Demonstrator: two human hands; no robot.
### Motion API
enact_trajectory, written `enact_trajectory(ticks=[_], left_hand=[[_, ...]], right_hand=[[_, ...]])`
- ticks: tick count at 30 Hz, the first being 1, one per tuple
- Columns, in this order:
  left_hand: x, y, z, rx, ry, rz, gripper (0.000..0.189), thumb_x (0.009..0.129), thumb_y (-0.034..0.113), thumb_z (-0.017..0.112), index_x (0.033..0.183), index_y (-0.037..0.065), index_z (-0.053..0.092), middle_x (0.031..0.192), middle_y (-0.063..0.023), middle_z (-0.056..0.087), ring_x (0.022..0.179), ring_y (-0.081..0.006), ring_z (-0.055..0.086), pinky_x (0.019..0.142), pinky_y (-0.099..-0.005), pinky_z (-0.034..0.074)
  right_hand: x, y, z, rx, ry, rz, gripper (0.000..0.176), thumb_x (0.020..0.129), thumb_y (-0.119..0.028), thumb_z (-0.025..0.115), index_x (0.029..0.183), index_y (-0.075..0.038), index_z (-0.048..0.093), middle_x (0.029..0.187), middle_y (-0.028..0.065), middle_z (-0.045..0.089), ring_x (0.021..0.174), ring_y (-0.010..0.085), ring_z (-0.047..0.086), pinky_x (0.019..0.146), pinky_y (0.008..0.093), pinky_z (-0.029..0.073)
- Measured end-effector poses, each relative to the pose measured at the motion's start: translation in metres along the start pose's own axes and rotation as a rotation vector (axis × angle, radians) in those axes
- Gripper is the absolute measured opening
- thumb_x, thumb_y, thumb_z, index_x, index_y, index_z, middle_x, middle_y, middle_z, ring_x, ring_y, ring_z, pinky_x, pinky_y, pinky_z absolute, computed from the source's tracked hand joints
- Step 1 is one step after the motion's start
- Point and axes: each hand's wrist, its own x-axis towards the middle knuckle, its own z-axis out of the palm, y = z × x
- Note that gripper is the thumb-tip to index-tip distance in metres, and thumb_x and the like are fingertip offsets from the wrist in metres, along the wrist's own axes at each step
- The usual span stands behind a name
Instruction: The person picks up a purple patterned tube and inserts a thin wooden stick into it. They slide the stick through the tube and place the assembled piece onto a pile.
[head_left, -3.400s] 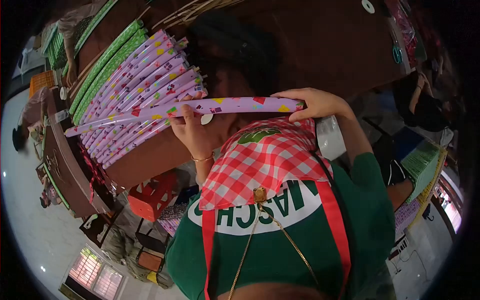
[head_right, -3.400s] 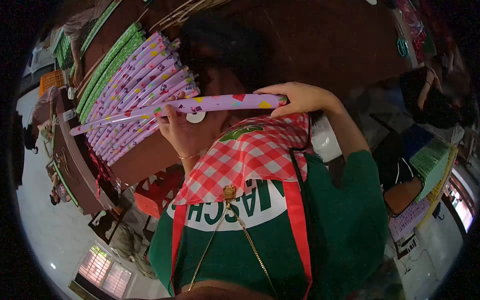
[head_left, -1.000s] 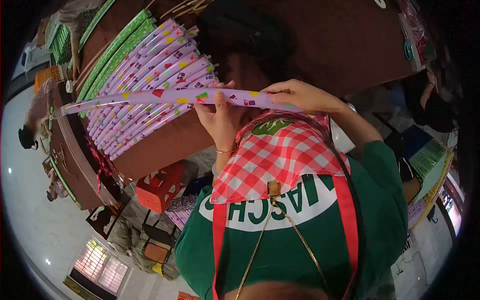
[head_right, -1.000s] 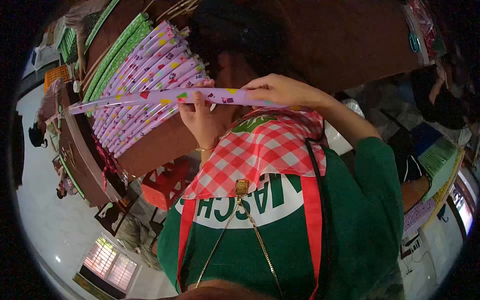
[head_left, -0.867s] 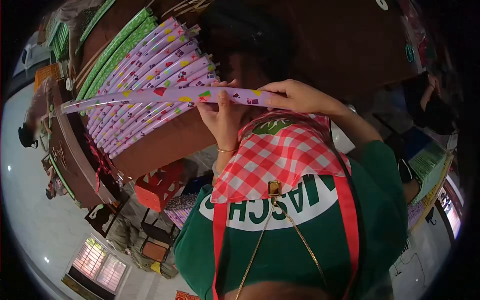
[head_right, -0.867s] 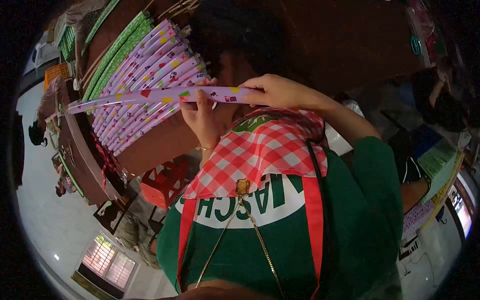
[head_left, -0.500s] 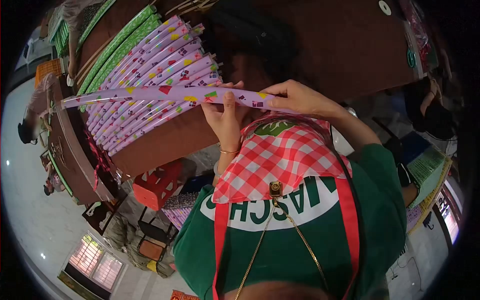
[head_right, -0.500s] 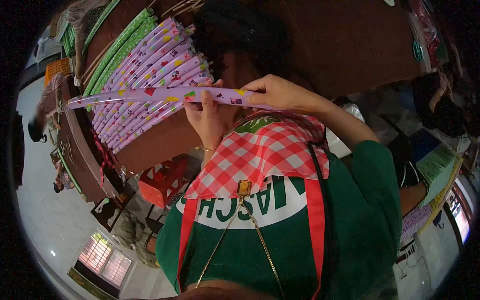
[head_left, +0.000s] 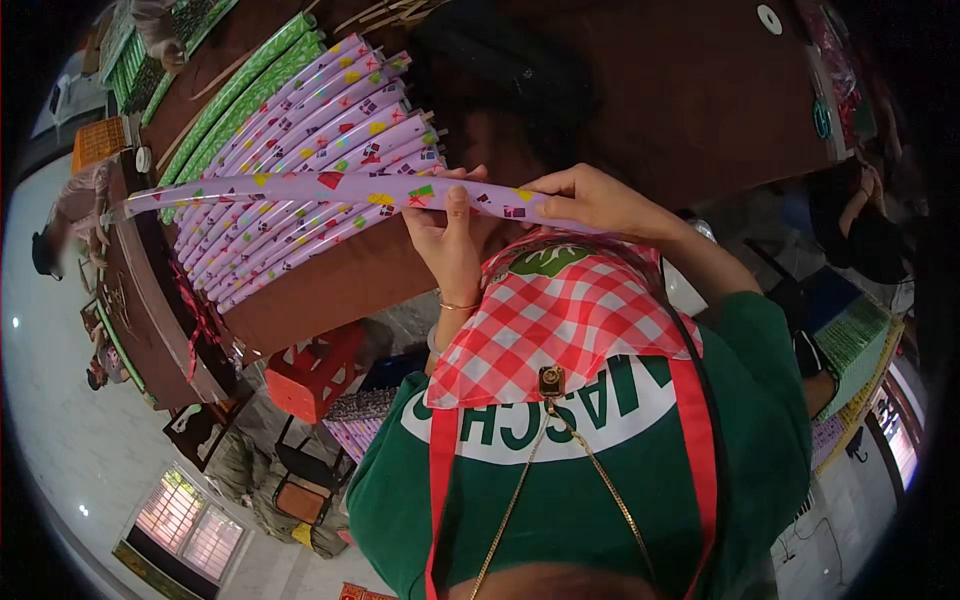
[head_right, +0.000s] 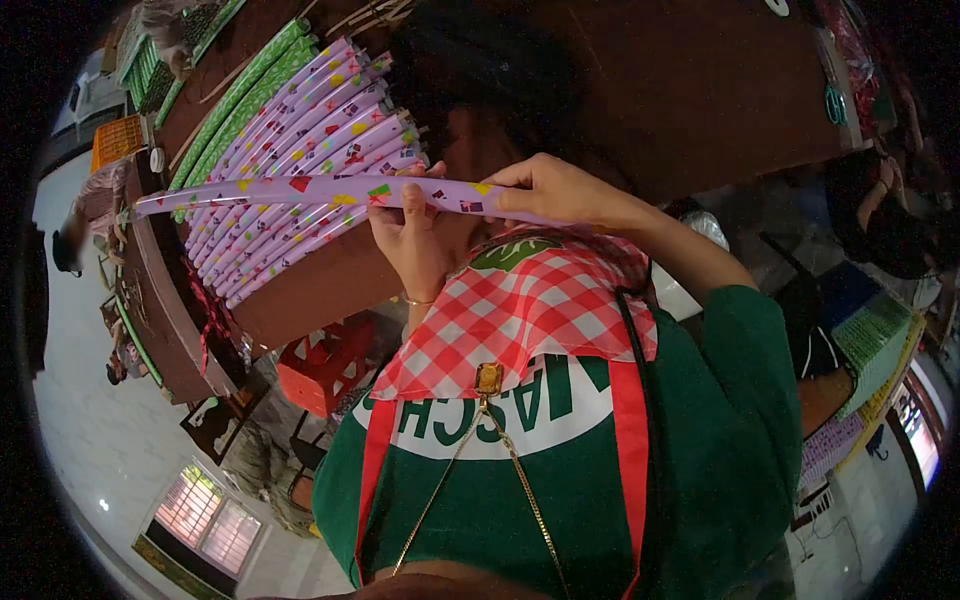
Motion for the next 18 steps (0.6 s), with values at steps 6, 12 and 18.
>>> enact_trajectory(ticks=[6, 12, 18], left_hand=[[0.0, -0.002, -0.001, 0.011, -0.001, 0.02, 0.037, 0.086, 0.01, 0.057, 0.114, 0.001, 0.034, 0.103, -0.013, 0.052, 0.097, -0.027, 0.057, 0.077, -0.0364, 0.05], [0.0, -0.003, -0.002, 0.02, 0.031, -0.009, 0.037, 0.086, 0.011, 0.057, 0.113, 0.001, 0.034, 0.104, -0.0133, 0.052, 0.096, -0.0269, 0.058, 0.078, -0.036, 0.049], [0.002, -0.004, -0.005, 0.09, 0.034, 0.064, 0.028, 0.089, 0.012, 0.052, 0.111, 0.0, 0.04, 0.102, -0.0121, 0.055, 0.093, -0.0253, 0.059, 0.077, -0.035, 0.05]], right_hand=[[0.004, 0.01, 0.002, -0.049, 0.034, -0.072, 0.032, 0.084, -0.016, 0.052, 0.11, 0.002, 0.057, 0.079, 0.0045, 0.062, 0.071, 0.0077, 0.054, 0.066, 0.0231, 0.045], [0.005, 0.009, 0.007, -0.114, 0.08, -0.063, 0.033, 0.084, -0.017, 0.052, 0.11, 0.002, 0.057, 0.079, 0.0053, 0.062, 0.07, 0.0086, 0.055, 0.065, 0.0245, 0.046], [0.002, 0.006, -0.002, 0.028, -0.029, -0.071, 0.04, 0.08, -0.008, 0.044, 0.117, 0.003, 0.052, 0.094, 0.0113, 0.063, 0.085, 0.0133, 0.056, 0.08, 0.0231, 0.042]])
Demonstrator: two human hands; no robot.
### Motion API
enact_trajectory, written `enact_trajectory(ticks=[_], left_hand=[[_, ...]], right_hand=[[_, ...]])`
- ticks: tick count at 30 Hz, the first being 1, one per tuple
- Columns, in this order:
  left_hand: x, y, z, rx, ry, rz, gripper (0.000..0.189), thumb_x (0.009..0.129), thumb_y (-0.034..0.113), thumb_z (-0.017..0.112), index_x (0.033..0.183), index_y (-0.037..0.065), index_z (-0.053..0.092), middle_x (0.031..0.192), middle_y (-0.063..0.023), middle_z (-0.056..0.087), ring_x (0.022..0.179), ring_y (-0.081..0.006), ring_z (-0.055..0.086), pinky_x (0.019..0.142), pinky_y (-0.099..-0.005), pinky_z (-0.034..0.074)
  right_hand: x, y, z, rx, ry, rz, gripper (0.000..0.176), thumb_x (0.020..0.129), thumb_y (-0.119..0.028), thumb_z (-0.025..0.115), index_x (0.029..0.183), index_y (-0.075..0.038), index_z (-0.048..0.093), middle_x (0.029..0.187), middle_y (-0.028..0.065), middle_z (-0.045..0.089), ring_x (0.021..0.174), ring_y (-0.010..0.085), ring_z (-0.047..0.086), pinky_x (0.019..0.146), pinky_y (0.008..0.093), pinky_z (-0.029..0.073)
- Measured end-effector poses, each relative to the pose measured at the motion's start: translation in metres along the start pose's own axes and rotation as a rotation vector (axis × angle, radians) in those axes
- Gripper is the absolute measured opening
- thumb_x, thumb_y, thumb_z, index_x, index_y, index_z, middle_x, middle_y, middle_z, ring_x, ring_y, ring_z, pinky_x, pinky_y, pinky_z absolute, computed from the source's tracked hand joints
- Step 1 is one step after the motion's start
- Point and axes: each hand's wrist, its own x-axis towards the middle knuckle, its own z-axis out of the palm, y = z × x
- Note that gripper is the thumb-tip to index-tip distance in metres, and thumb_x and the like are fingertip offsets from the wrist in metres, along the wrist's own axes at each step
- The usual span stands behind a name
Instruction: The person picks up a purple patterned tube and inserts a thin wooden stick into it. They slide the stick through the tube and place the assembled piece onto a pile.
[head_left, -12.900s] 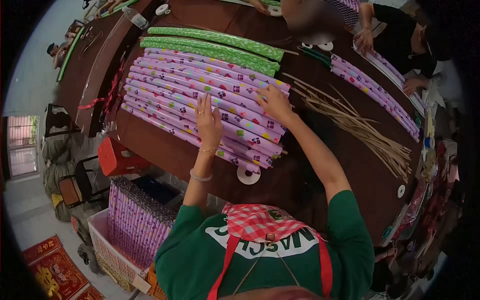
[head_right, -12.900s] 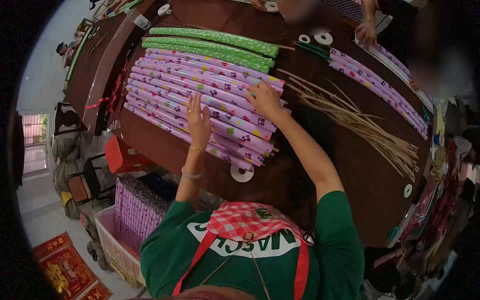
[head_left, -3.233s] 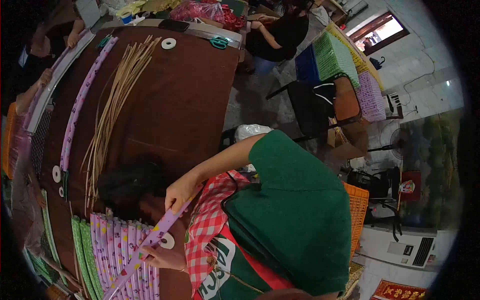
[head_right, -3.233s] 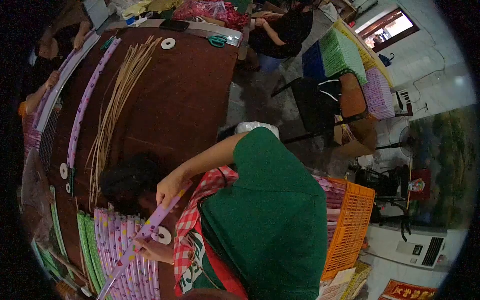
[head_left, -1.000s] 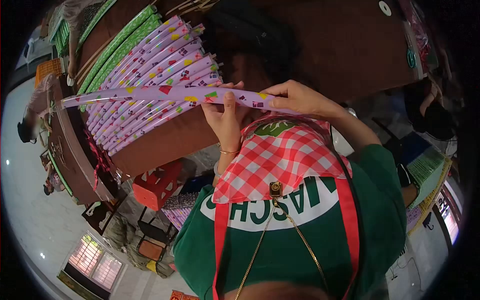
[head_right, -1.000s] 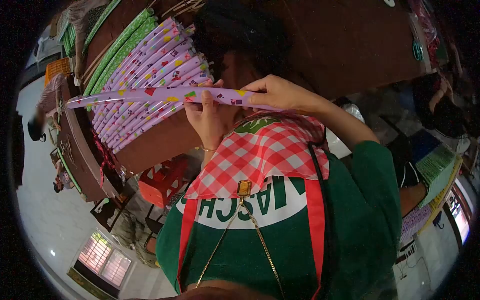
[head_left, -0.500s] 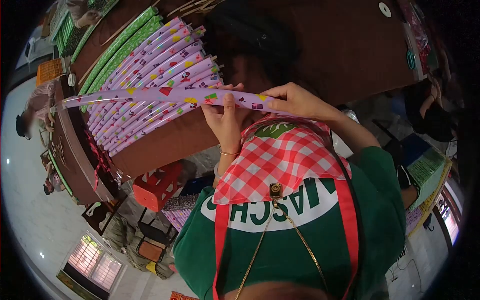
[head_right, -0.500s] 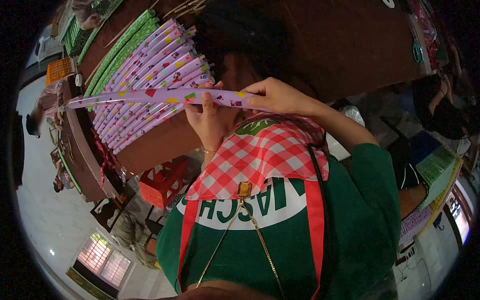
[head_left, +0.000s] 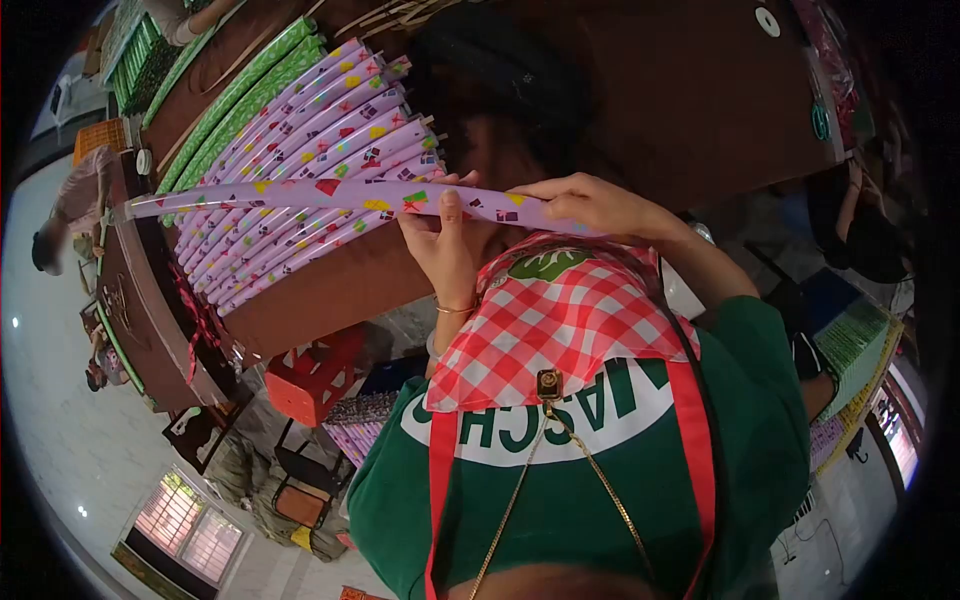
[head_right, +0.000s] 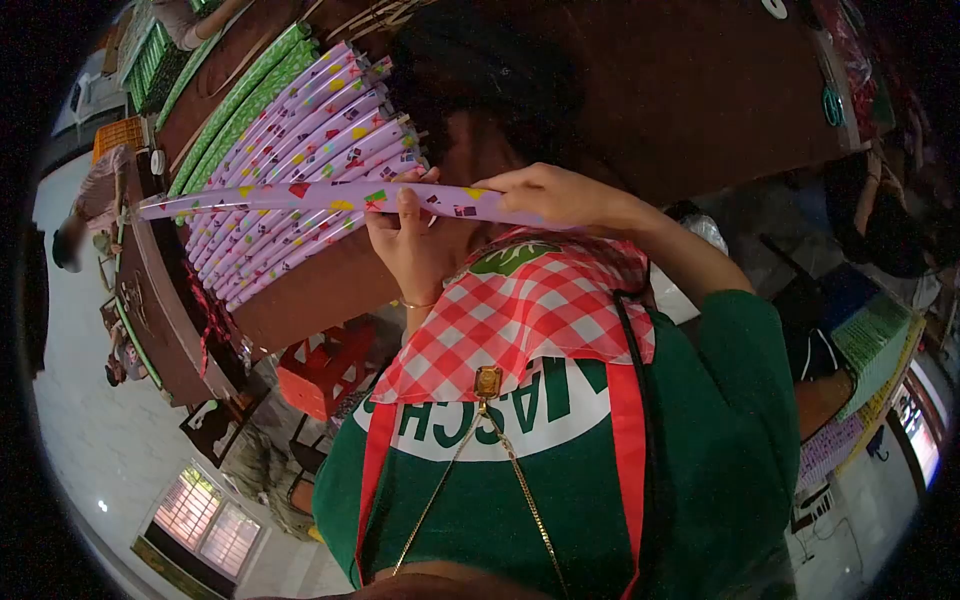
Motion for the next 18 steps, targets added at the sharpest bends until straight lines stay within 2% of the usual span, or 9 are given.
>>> enact_trajectory(ticks=[4, 6, 8, 13, 15, 16, 18], left_hand=[[0.001, 0.002, 0.001, 0.002, 0.005, 0.005, 0.025, 0.09, 0.014, 0.05, 0.108, -0.002, 0.042, 0.101, -0.0138, 0.057, 0.092, -0.0233, 0.059, 0.077, -0.0335, 0.05], [0.002, 0.001, -0.001, -0.003, 0.005, 0.008, 0.024, 0.09, 0.015, 0.05, 0.107, -0.002, 0.043, 0.101, -0.0143, 0.058, 0.091, -0.0226, 0.059, 0.077, -0.033, 0.05], [0.004, 0.002, -0.004, -0.069, -0.005, -0.019, 0.03, 0.087, 0.009, 0.055, 0.11, 0.0, 0.038, 0.102, -0.0114, 0.052, 0.093, -0.0257, 0.058, 0.084, -0.038, 0.047], [0.005, -0.001, -0.008, -0.061, -0.025, -0.006, 0.029, 0.087, 0.008, 0.054, 0.111, 0.0, 0.038, 0.103, -0.0113, 0.052, 0.094, -0.0261, 0.058, 0.087, -0.0386, 0.046], [0.005, -0.002, -0.007, -0.077, -0.023, -0.014, 0.03, 0.088, 0.008, 0.053, 0.112, -0.001, 0.038, 0.103, -0.0112, 0.052, 0.093, -0.0261, 0.058, 0.087, -0.0386, 0.046], [0.006, -0.002, -0.007, -0.071, -0.026, -0.001, 0.03, 0.088, 0.008, 0.053, 0.112, -0.001, 0.038, 0.103, -0.0113, 0.052, 0.094, -0.0264, 0.058, 0.088, -0.0386, 0.045], [0.005, -0.001, -0.006, -0.064, -0.03, 0.012, 0.03, 0.088, 0.008, 0.053, 0.112, -0.001, 0.037, 0.104, -0.0114, 0.052, 0.094, -0.0266, 0.058, 0.088, -0.0386, 0.045]], right_hand=[[-0.004, -0.003, -0.021, -0.089, -0.048, 0.0, 0.043, 0.079, -0.009, 0.043, 0.119, 0.003, 0.051, 0.099, 0.0127, 0.062, 0.088, 0.015, 0.055, 0.083, 0.0229, 0.04], [-0.008, 0.001, -0.025, -0.105, -0.012, -0.024, 0.037, 0.08, -0.012, 0.046, 0.113, -0.002, 0.058, 0.094, 0.0104, 0.064, 0.08, 0.0137, 0.055, 0.074, 0.025, 0.042], [-0.012, 0.002, -0.028, -0.141, -0.006, 0.014, 0.037, 0.08, -0.012, 0.046, 0.113, -0.002, 0.058, 0.094, 0.0104, 0.064, 0.078, 0.013, 0.054, 0.073, 0.0244, 0.043], [-0.017, 0.005, -0.033, -0.18, -0.043, 0.037, 0.038, 0.079, -0.011, 0.048, 0.115, -0.003, 0.057, 0.093, 0.0101, 0.064, 0.074, 0.011, 0.054, 0.069, 0.0232, 0.043], [-0.017, 0.004, -0.033, -0.161, -0.07, 0.056, 0.04, 0.079, -0.007, 0.049, 0.118, 0.001, 0.053, 0.107, 0.0114, 0.061, 0.093, 0.0126, 0.056, 0.084, 0.024, 0.042], [-0.017, 0.003, -0.032, -0.161, -0.069, 0.056, 0.04, 0.079, -0.007, 0.049, 0.118, 0.001, 0.053, 0.107, 0.0114, 0.061, 0.093, 0.0126, 0.056, 0.084, 0.024, 0.042], [-0.018, 0.003, -0.029, -0.229, -0.021, -0.016, 0.037, 0.082, -0.011, 0.05, 0.117, -0.003, 0.055, 0.098, 0.0108, 0.063, 0.081, 0.0112, 0.056, 0.075, 0.0239, 0.045]])
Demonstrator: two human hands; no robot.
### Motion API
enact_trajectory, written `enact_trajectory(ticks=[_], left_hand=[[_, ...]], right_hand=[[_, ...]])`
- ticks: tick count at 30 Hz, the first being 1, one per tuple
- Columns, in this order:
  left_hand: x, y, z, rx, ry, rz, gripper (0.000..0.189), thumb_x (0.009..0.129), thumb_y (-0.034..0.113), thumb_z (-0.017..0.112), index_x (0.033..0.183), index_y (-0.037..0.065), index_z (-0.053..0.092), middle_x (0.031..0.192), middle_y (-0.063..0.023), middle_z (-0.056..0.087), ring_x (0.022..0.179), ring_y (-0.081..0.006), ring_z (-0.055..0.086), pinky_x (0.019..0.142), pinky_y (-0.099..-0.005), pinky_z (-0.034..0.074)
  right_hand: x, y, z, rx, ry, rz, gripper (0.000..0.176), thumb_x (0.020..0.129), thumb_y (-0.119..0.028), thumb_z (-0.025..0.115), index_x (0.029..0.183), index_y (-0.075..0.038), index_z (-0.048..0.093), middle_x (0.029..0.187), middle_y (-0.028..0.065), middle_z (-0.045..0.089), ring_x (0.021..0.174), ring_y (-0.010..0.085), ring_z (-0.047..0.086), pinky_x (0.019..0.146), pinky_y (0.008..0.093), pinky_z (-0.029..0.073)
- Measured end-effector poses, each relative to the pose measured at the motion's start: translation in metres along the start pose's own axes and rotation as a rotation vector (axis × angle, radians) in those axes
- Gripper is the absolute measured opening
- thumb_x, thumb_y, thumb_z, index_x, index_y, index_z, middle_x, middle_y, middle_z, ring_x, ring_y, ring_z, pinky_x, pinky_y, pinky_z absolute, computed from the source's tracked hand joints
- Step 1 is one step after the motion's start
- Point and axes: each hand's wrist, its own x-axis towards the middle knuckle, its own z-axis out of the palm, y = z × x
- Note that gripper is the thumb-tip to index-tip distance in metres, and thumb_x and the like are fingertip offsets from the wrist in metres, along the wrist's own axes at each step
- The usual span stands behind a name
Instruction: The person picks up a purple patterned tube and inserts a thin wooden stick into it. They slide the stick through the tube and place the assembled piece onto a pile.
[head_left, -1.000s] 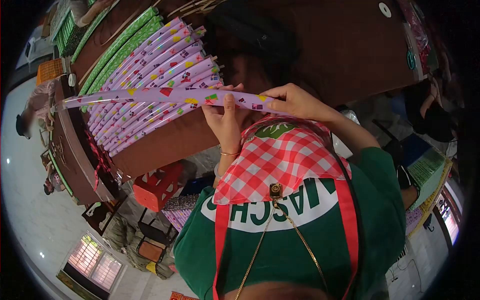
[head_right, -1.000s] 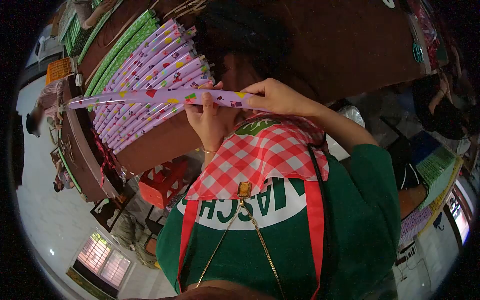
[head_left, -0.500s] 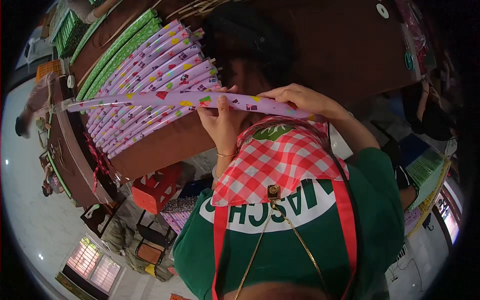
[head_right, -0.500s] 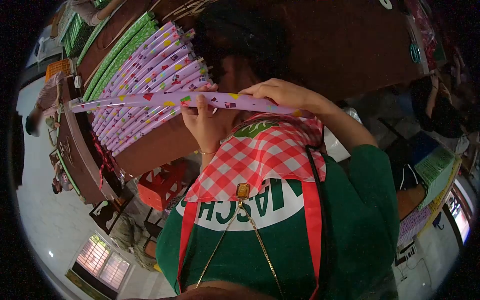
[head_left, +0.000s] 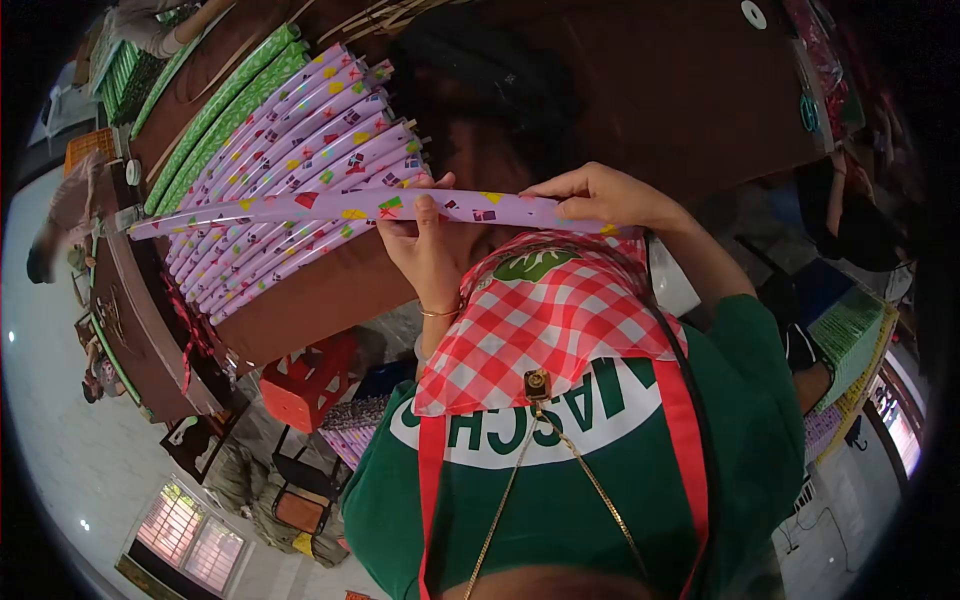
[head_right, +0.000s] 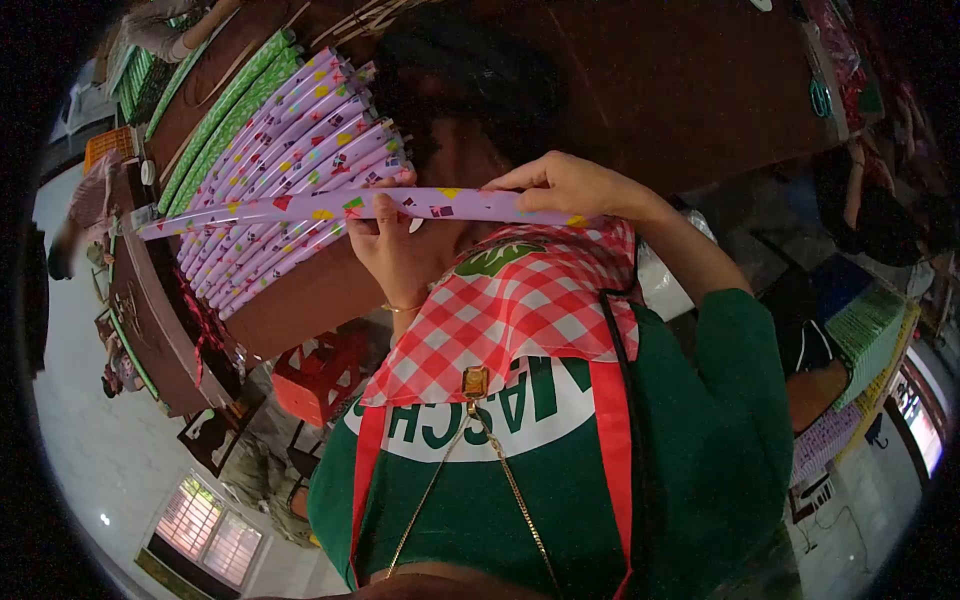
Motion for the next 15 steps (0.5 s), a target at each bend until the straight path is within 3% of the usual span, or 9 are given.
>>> enact_trajectory(ticks=[15], left_hand=[[0.0, 0.0, -0.001, 0.028, 0.008, -0.009, 0.033, 0.087, 0.006, 0.053, 0.114, 0.0, 0.037, 0.105, -0.0124, 0.053, 0.096, -0.0276, 0.058, 0.087, -0.0379, 0.046]], right_hand=[[0.001, -0.002, 0.006, 0.098, 0.023, 0.045, 0.04, 0.079, -0.005, 0.05, 0.118, 0.0, 0.053, 0.109, 0.0113, 0.06, 0.093, 0.0126, 0.055, 0.087, 0.0255, 0.042]])
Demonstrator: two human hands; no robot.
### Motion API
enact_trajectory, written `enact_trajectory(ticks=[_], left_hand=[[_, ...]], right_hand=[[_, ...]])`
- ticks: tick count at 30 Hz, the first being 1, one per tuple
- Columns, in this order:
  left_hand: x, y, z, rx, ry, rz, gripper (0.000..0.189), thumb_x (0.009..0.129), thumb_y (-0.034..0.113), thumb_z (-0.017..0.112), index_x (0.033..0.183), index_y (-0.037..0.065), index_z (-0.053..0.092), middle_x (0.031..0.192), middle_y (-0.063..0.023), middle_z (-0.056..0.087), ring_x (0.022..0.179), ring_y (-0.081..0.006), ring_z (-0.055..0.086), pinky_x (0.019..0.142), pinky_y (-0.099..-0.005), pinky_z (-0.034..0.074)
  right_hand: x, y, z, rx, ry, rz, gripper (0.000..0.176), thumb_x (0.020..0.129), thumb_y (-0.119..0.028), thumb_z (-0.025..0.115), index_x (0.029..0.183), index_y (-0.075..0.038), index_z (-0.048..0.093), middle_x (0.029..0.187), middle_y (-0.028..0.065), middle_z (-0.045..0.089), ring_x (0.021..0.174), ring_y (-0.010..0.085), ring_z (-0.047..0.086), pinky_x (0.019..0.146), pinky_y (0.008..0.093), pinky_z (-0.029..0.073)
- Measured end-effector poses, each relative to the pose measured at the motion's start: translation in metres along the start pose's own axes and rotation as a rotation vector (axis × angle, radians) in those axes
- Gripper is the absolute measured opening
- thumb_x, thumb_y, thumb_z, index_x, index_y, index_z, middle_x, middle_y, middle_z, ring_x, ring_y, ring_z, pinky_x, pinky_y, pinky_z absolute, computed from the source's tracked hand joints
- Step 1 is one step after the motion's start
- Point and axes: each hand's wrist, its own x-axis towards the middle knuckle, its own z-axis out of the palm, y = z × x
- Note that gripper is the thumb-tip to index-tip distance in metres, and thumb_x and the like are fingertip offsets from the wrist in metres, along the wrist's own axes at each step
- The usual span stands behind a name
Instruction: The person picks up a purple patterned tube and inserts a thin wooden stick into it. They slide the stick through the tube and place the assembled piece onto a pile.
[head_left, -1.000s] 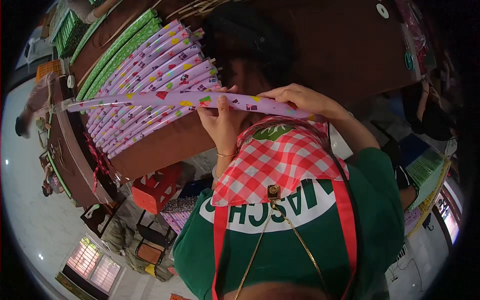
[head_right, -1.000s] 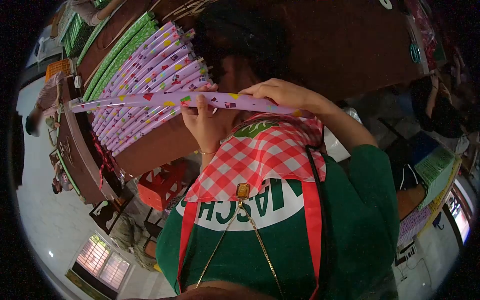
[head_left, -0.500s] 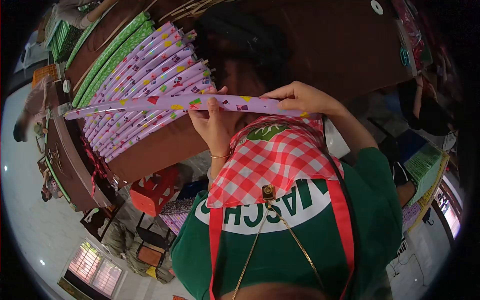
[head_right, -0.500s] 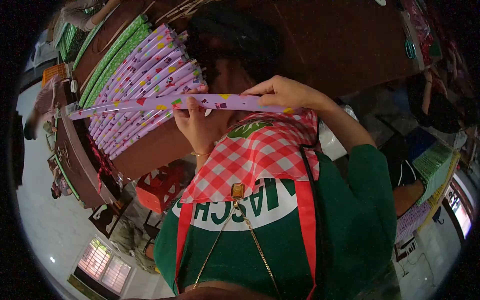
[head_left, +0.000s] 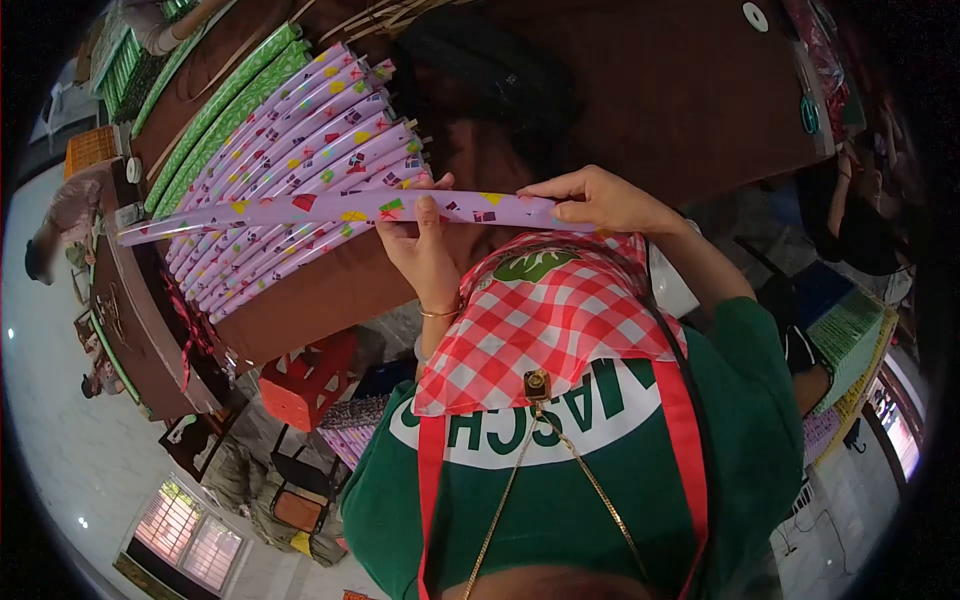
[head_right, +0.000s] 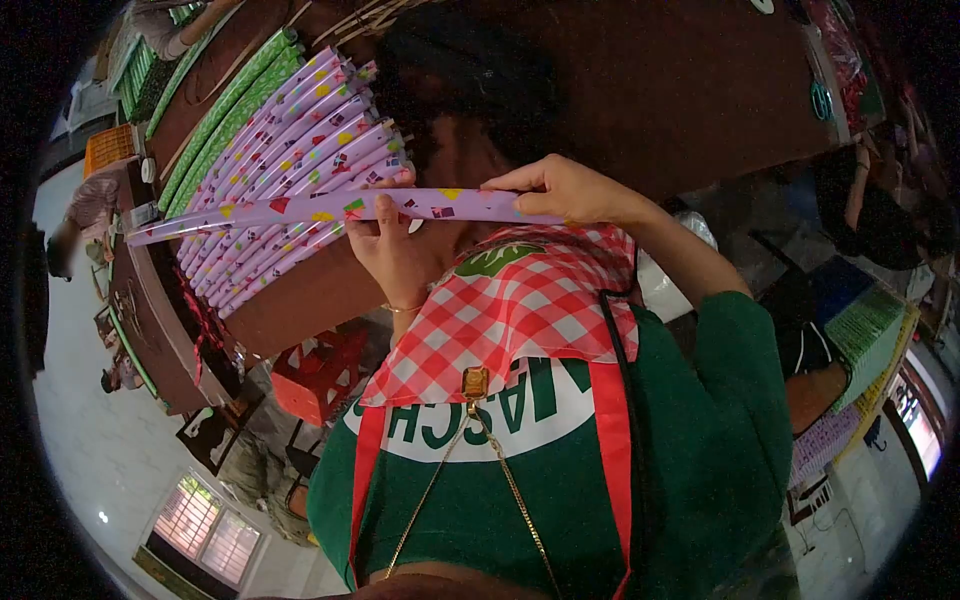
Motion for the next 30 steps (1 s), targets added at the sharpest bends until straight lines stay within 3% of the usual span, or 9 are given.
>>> enact_trajectory(ticks=[19, 22, 24, 30], left_hand=[[-0.001, 0.002, 0.001, -0.014, 0.015, -0.002, 0.031, 0.087, 0.006, 0.053, 0.113, 0.0, 0.037, 0.104, -0.0121, 0.052, 0.094, -0.0282, 0.059, 0.085, -0.0371, 0.046], [-0.001, 0.002, 0.003, -0.017, 0.003, 0.0, 0.031, 0.087, 0.006, 0.053, 0.113, 0.0, 0.037, 0.103, -0.0116, 0.052, 0.094, -0.0281, 0.059, 0.084, -0.0366, 0.046], [-0.002, 0.003, 0.003, -0.027, 0.011, 0.008, 0.032, 0.087, 0.006, 0.053, 0.113, 0.0, 0.037, 0.103, -0.0113, 0.052, 0.095, -0.0279, 0.058, 0.084, -0.0362, 0.046], [-0.002, 0.001, 0.002, -0.011, 0.0, 0.02, 0.032, 0.087, 0.007, 0.054, 0.113, 0.0, 0.036, 0.104, -0.0114, 0.052, 0.095, -0.027, 0.058, 0.084, -0.0346, 0.047]], right_hand=[[-0.001, 0.003, -0.008, 0.075, -0.063, -0.044, 0.039, 0.081, -0.01, 0.05, 0.119, -0.001, 0.052, 0.109, 0.0117, 0.06, 0.095, 0.0134, 0.055, 0.087, 0.0244, 0.041], [0.001, -0.003, 0.002, -0.022, 0.024, -0.006, 0.036, 0.085, -0.015, 0.051, 0.117, 0.0, 0.054, 0.105, 0.0116, 0.062, 0.093, 0.0139, 0.056, 0.085, 0.0247, 0.042], [0.002, -0.005, 0.008, -0.17, 0.097, -0.021, 0.036, 0.088, -0.027, 0.053, 0.111, 0.0, 0.058, 0.097, 0.011, 0.065, 0.082, 0.0121, 0.057, 0.075, 0.0259, 0.045], [0.007, -0.003, 0.009, -0.112, 0.093, 0.058, 0.035, 0.087, -0.026, 0.055, 0.109, 0.0, 0.059, 0.092, 0.0118, 0.066, 0.08, 0.0119, 0.058, 0.074, 0.0264, 0.045]])
